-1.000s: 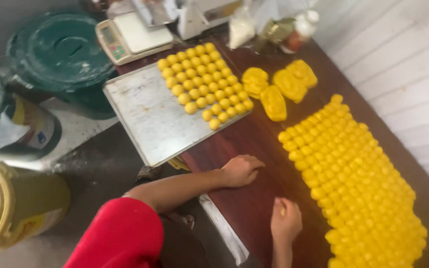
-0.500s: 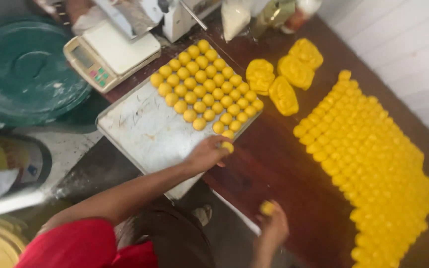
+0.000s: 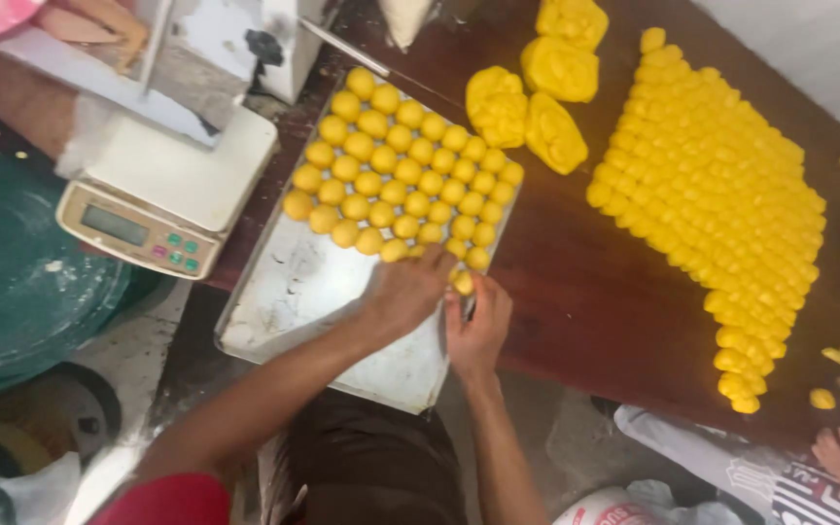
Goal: Arranging small yellow dough balls into rows on a baking tray.
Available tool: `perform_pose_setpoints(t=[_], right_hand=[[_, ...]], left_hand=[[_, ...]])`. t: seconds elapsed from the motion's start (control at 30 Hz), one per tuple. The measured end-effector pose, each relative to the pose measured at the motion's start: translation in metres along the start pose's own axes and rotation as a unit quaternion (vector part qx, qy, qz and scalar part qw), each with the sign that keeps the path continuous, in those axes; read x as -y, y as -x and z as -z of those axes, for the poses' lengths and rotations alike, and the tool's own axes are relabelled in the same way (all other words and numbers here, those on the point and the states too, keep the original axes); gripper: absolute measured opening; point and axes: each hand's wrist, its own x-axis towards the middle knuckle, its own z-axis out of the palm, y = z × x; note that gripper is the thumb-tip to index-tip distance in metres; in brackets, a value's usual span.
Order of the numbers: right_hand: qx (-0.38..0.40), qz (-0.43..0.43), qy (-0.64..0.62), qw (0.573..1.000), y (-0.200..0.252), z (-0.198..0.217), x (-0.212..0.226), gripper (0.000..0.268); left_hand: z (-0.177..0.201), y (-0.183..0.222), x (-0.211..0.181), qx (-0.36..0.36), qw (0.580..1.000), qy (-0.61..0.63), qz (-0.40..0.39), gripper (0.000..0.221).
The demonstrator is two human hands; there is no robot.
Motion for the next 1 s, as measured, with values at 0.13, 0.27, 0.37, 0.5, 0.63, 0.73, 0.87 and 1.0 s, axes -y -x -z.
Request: perform_pose_setpoints(t=[0.13,0.27,0.37,0.5,0.63,0.73,0.87,1.0], right_hand=[[-0.001,-0.022,0.03,0.999,0.0,-0.008,-0.012,0.041],[0.001,-0.031,0.052,0.998,-0.006,-0.009,-0.002,0.043],[0.006,-0.044,0.055,0.997,-0.008,0.007,0.002,0.046],[0.018,-0.141,0.026,0.99,-0.012,0.015,0.011,0.044],[0.02,-0.114,0.058,0.992,-0.012,0.003,-0.004,0.04],[0.021,-0.053,0.091,0.994,-0.012,0.001,-0.007,0.041],[0.042,-0.065,0.096,0.992,-0.012,0.004,-0.001,0.042],[0.008,-0.075,0.09,0.993,-0.017,0.013,0.014,0.045]], left_hand=[[-0.019,-0.006,0.008,0.0,0.999,0.004,-0.036,0.028],[0.007,-0.013,-0.002,0.09,0.995,0.052,-0.008,0.032],[0.023,-0.002,0.012,0.082,0.992,0.091,-0.013,0.041],[0.043,0.009,0.035,0.015,0.995,0.079,-0.06,0.046],[0.031,-0.004,0.034,0.031,0.995,0.049,-0.085,0.039],[0.021,-0.006,0.034,0.032,0.997,0.031,-0.066,0.031],[0.021,-0.002,0.027,0.01,0.996,0.052,-0.071,0.027],[0.046,-0.008,0.006,0.003,0.996,0.034,-0.088,0.037]])
